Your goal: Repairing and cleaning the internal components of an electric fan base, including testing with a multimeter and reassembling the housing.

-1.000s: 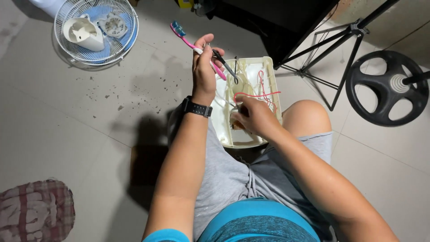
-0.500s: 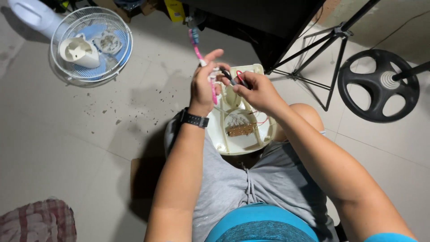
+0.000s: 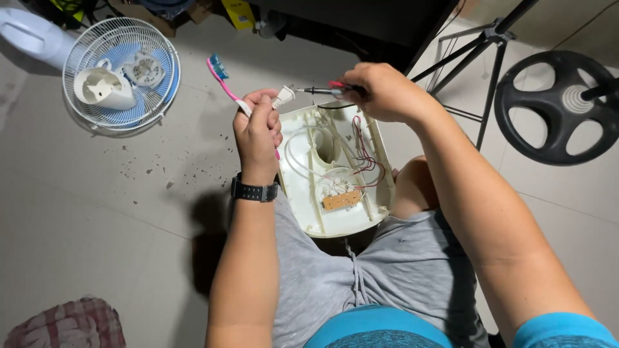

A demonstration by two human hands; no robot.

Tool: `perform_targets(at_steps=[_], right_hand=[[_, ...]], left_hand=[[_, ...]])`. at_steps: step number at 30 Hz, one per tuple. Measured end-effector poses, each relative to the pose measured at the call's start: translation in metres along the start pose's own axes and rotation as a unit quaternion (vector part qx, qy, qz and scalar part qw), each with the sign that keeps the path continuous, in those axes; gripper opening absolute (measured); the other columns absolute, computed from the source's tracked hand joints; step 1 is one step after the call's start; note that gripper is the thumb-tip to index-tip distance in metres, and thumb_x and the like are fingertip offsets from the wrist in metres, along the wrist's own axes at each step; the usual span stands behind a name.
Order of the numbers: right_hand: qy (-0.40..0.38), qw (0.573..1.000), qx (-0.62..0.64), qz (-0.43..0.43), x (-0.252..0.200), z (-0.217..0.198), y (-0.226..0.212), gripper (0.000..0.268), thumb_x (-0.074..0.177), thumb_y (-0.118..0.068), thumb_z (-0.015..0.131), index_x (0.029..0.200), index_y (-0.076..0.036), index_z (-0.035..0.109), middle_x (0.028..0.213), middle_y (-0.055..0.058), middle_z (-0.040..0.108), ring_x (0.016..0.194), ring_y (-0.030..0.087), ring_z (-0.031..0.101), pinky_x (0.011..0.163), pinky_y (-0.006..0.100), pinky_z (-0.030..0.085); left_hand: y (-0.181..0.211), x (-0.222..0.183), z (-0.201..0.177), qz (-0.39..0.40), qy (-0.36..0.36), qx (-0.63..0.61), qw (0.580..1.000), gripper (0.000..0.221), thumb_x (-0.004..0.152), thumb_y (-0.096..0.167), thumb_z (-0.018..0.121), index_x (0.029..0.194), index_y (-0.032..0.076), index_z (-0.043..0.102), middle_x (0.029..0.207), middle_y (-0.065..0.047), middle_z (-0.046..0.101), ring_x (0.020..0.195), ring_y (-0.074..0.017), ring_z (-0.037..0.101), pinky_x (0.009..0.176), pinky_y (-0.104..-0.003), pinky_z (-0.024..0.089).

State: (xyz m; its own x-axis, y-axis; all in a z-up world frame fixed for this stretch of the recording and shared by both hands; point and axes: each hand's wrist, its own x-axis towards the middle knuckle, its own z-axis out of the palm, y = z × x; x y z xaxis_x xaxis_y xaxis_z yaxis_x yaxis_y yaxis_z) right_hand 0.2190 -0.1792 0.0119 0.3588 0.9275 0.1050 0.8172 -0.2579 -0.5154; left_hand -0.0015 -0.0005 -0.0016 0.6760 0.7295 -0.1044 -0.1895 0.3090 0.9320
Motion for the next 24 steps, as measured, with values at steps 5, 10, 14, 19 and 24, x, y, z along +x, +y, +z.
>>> perform_targets(at_steps=[5,10,14,19,24], right_hand=[[0.151,0.981,-0.107,-0.052,0.001,0.024,0.018,0.028,0.091,0.002,0.086,0.118,-0.005,0.089,0.101,0.014,0.071,0.091,0.033,0.060,0.079,0.041,0.056],[0.102,0.986,-0.114,0.067,0.000,0.027,-0.010,0.022,0.114,-0.017,0.075,0.101,-0.001,0.083,0.088,0.018,0.082,0.067,0.041,0.074,0.066,0.053,0.059],[0.163,0.982,-0.081,0.058,0.003,0.032,0.000,0.025,0.119,-0.020,0.074,0.103,-0.002,0.080,0.086,0.015,0.079,0.064,0.037,0.070,0.063,0.050,0.057],[0.209,0.978,-0.012,0.005,-0.004,0.028,-0.008,0.015,0.114,-0.007,0.078,0.101,0.001,0.081,0.089,0.015,0.075,0.066,0.031,0.064,0.064,0.045,0.053],[0.221,0.974,0.031,0.038,-0.013,0.021,0.005,0.009,0.117,-0.004,0.078,0.118,0.004,0.082,0.095,0.011,0.074,0.070,0.022,0.059,0.065,0.039,0.049]], left_hand=[[-0.019,0.007,-0.003,0.046,-0.038,0.295,0.954,0.018,0.111,0.013,0.066,0.125,0.009,0.076,0.079,0.004,0.065,0.061,-0.0083,0.050,0.056,-0.029,0.042],[-0.018,0.009,-0.005,0.054,-0.114,0.327,0.937,0.028,0.113,0.014,0.066,0.139,0.007,0.074,0.077,0.004,0.061,0.063,-0.0083,0.050,0.058,-0.028,0.042],[-0.023,0.018,-0.007,0.100,-0.042,0.233,0.966,0.031,0.113,0.008,0.066,0.144,0.005,0.068,0.084,0.004,0.065,0.065,-0.0074,0.054,0.058,-0.026,0.044],[-0.032,0.022,-0.008,0.038,-0.027,0.416,0.908,0.032,0.114,0.021,0.064,0.136,0.005,0.080,0.076,0.003,0.074,0.068,-0.0115,0.070,0.065,-0.029,0.057],[-0.028,0.018,-0.008,0.007,-0.013,0.376,0.926,0.032,0.111,0.015,0.056,0.135,0.007,0.076,0.091,-0.001,0.082,0.073,-0.0131,0.070,0.070,-0.031,0.059]])
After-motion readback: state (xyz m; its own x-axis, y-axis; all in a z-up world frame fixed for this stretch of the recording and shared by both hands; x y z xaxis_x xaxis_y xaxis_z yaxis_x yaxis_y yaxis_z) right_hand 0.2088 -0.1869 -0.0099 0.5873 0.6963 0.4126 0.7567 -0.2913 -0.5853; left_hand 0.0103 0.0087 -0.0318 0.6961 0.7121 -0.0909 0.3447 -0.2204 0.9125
